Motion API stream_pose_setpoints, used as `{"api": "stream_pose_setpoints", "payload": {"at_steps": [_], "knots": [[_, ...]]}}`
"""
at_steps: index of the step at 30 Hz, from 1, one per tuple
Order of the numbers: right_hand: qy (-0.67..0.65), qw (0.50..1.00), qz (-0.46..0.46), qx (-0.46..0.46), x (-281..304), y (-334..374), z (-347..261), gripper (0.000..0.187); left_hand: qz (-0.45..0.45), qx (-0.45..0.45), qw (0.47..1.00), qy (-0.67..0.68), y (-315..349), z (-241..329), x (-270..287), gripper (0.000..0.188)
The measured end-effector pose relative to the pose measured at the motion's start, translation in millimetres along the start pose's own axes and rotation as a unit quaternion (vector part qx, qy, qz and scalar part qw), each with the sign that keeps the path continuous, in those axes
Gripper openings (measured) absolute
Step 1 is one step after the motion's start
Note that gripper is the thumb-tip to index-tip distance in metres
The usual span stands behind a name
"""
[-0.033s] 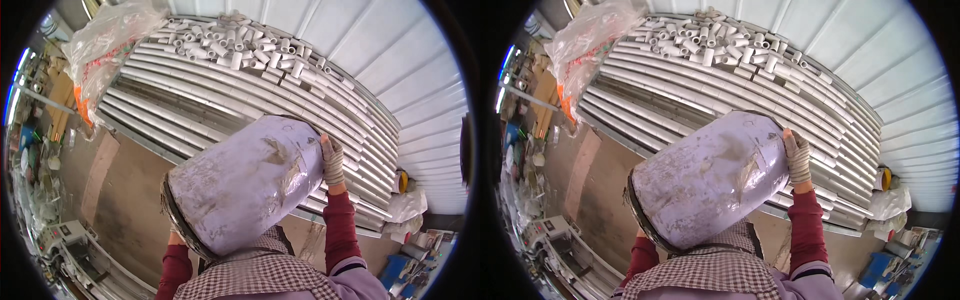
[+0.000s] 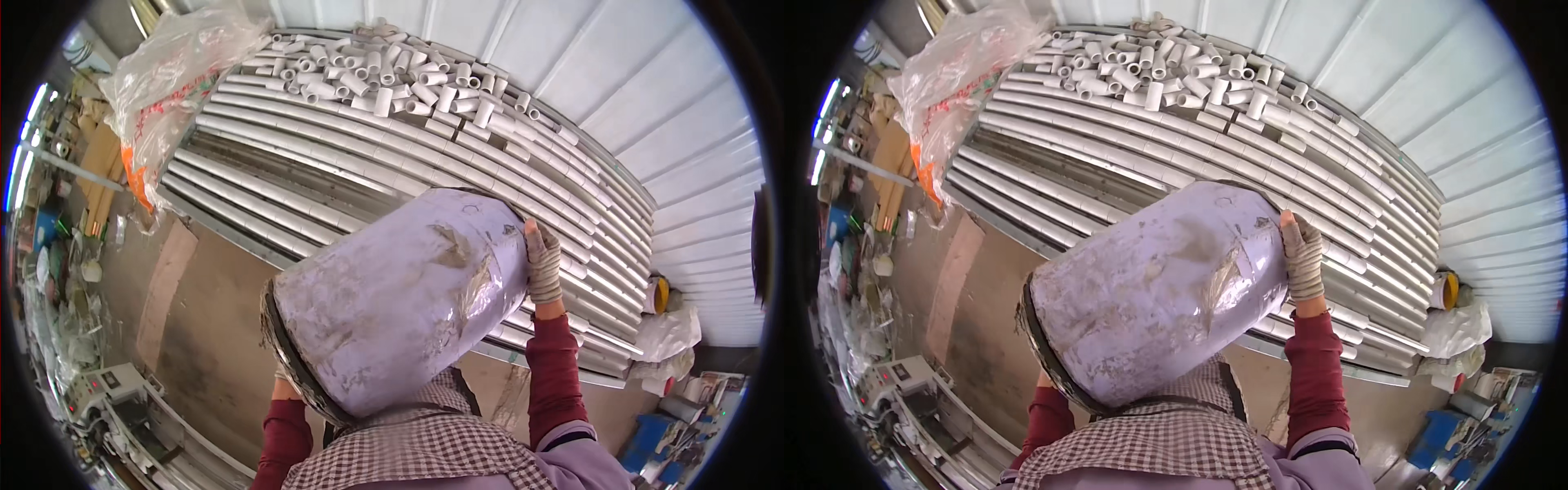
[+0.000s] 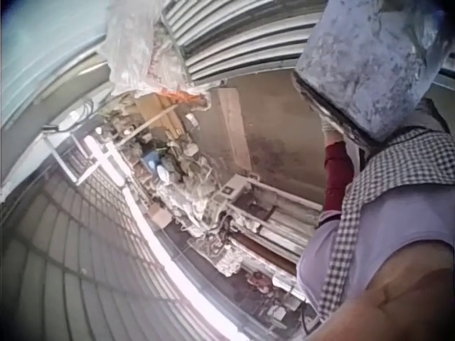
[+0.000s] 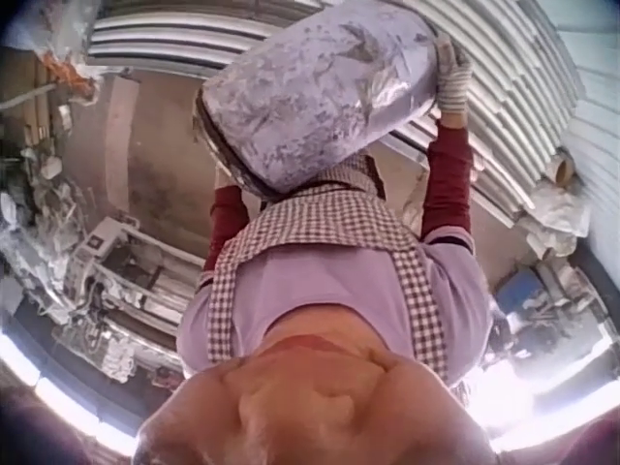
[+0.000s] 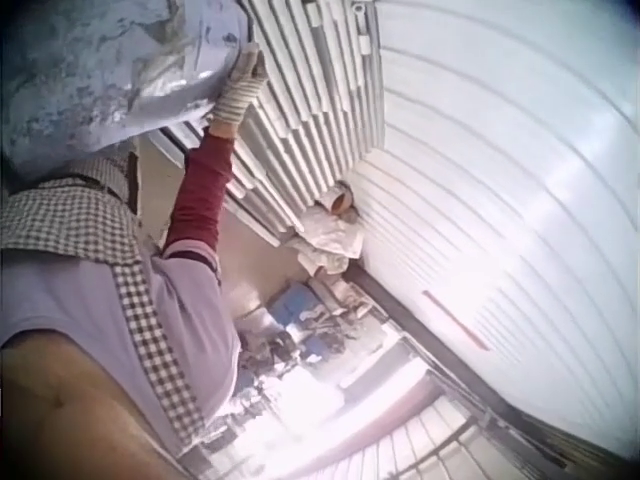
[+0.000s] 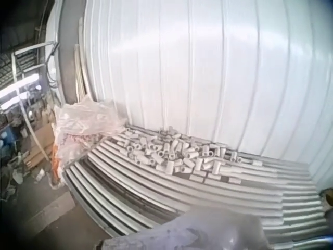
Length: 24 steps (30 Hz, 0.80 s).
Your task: Operating a machine to coat and cut plastic rolls, then organizing the finished cylindrical cores.
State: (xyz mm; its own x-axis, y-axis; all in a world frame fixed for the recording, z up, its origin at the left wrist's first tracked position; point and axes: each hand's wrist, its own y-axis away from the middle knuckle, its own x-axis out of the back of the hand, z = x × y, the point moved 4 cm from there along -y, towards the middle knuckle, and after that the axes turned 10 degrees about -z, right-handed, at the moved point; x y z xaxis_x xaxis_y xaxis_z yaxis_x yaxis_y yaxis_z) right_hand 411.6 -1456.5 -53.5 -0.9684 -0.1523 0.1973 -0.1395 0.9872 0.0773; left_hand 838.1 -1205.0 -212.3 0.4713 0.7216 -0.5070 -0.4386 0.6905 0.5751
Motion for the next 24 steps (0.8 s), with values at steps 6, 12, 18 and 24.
{"api": "stream_pose_setpoints", "payload": {"at_steps": [6,12,18,24], "knots": [[-0.124,0.99,0.072,-0.019,-6,-29,39,0.045,-0.023,-0.075,0.994,-0.076,-60,98,-51,0.038],[-0.24,0.967,0.071,-0.043,-73,-56,23,0.041,-0.013,-0.133,0.98,-0.149,-118,215,-47,0.037],[-0.022,0.987,0.153,0.034,-182,-91,82,0.039,-0.011,-0.166,0.962,-0.216,-195,339,-23,0.036],[-0.167,0.969,0.095,-0.153,-332,-148,9,0.041,0.004,-0.225,0.931,-0.286,-269,494,-6,0.035]]}}
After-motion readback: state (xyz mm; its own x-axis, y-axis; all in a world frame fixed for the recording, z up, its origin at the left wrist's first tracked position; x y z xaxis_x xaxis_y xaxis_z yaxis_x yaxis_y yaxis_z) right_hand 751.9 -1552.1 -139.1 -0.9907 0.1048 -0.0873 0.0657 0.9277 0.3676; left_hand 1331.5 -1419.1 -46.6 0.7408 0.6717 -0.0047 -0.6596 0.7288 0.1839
